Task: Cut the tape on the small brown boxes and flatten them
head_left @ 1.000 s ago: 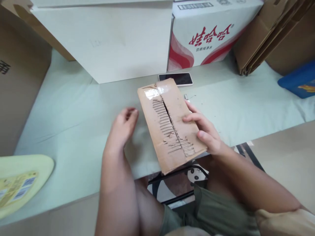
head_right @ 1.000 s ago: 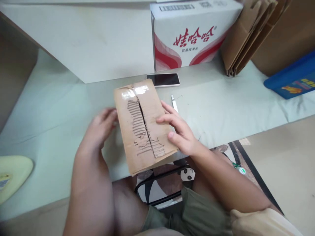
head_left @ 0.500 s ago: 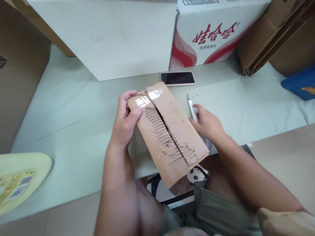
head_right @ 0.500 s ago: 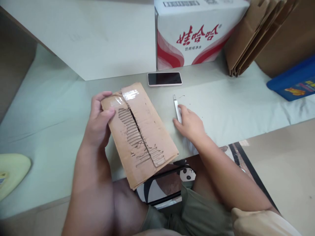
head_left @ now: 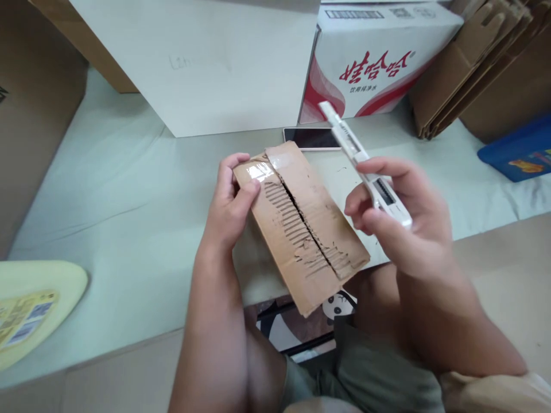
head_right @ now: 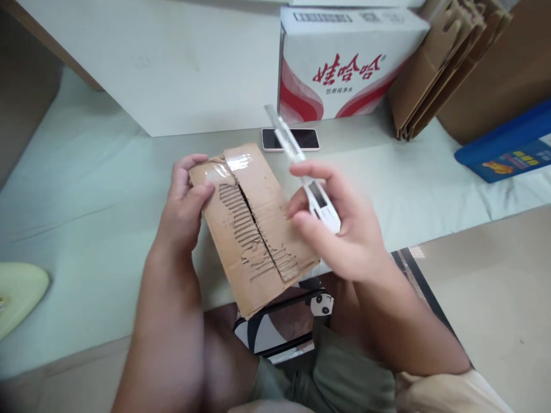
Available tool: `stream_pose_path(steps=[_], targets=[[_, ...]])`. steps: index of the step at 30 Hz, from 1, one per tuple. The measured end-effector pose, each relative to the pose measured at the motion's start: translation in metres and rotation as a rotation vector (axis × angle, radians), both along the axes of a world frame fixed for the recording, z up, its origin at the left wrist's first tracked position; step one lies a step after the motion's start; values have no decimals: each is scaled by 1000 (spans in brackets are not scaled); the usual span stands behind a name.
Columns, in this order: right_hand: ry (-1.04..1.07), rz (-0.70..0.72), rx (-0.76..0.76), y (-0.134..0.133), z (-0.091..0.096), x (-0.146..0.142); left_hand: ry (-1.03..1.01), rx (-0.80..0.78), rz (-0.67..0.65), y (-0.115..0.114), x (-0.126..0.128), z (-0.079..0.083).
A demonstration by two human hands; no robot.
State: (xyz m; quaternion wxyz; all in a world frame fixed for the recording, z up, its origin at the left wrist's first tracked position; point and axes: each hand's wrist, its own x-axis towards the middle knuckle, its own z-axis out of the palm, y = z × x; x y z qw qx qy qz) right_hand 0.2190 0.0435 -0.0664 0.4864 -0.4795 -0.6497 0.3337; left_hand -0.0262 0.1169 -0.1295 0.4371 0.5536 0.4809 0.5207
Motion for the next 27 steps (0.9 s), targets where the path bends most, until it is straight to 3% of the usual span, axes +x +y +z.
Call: stream_pose_path(steps=[3, 13, 23, 27], targets=[[-38, 102, 66, -8, 15, -17, -17, 39, -5, -3, -1, 4], [-399, 153, 121, 0, 18, -33, 29, 114, -37, -8, -7, 5], [-413, 159, 106, 2, 20, -35, 21, 105, -3, -8, -4, 4], [-318, 164, 89, -1, 19, -32, 29, 107, 20, -7, -2, 4]])
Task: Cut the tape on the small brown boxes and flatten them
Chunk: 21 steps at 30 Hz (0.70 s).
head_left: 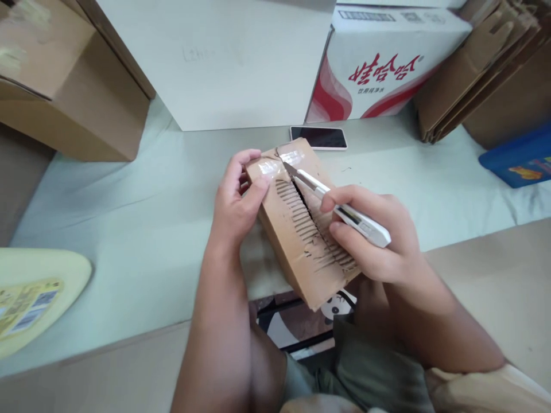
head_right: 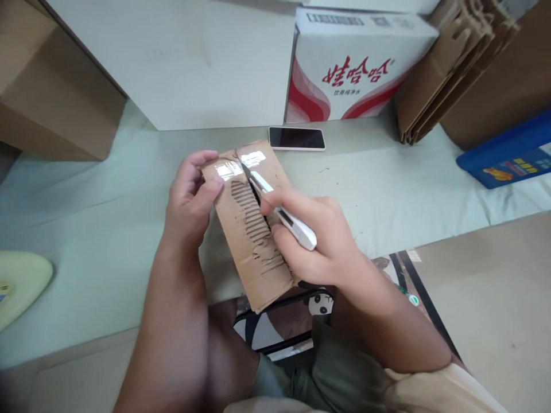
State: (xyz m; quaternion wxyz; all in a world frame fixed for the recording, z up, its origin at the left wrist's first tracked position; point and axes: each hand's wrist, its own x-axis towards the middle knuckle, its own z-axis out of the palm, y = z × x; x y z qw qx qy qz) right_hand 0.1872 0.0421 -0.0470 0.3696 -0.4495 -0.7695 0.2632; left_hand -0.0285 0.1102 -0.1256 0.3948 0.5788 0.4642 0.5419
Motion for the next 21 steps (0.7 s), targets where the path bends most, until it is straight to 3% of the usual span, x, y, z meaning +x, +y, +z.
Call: stream_pose_path(steps=[6, 11, 16, 21], targets=[[286, -42, 90, -13, -15, 7, -27, 39, 75, 2, 4, 2], [266, -133, 114, -15, -14, 3, -228, -9, 62, 1, 10, 6], [161, 23, 129, -8, -7, 4, -418, 43, 55, 2, 17, 13], [74, 113, 82, -5, -5, 5, -410, 32, 127, 7, 23, 15]])
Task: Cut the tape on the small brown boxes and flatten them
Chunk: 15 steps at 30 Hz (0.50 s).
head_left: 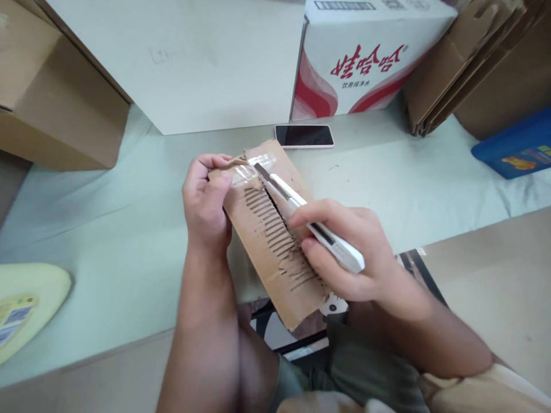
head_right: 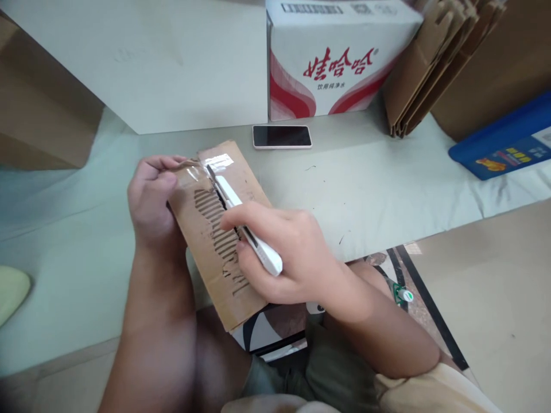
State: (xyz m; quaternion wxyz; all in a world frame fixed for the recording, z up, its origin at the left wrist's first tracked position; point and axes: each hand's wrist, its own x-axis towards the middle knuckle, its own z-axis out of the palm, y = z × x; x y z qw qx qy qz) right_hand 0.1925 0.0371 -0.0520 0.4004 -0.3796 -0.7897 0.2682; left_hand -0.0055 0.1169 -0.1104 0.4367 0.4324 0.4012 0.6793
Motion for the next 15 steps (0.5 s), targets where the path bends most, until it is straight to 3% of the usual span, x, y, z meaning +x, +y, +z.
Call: stream_pose_path(steps=[6, 15], targets=[[26, 26, -32, 2, 1, -1, -170, -15, 17, 0, 6, 4], [74, 10, -24, 0, 1, 3, -168, 23, -37, -1, 2, -2]])
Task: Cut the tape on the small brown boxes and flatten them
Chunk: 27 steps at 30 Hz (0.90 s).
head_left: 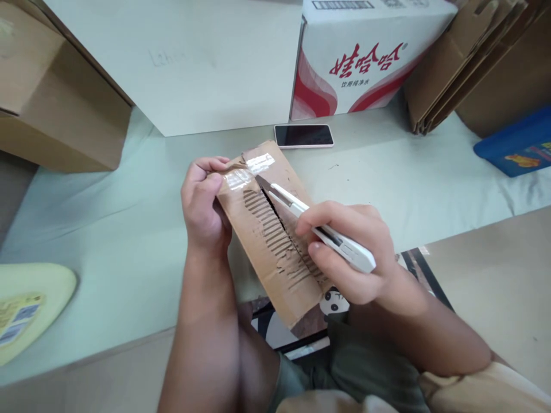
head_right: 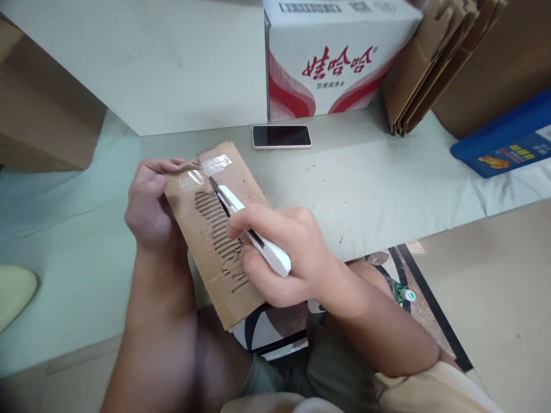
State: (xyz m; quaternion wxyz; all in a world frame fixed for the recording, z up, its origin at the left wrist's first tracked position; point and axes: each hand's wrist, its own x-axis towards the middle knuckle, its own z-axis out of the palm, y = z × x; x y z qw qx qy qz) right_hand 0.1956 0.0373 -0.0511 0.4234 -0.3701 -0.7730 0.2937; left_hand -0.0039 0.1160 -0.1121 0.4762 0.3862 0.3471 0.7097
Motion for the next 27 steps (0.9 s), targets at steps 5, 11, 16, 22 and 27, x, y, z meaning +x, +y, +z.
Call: stream_pose_path(steps=[5, 11, 16, 22, 27], targets=[[44, -61, 31, -1, -2, -1, 16, -8, 35, 0, 2, 0], [41, 10, 36, 0, -3, -1, 359, 61, 136, -1, -3, -5], [60, -28, 77, -1, -5, -2, 326, 176, 223, 0, -4, -3], [59, 14, 59, 0, -4, -4, -7, 103, 121, -5, 2, 6], [131, -51, 62, 0, -9, -3, -87, 37, 83, 0, -7, 1]])
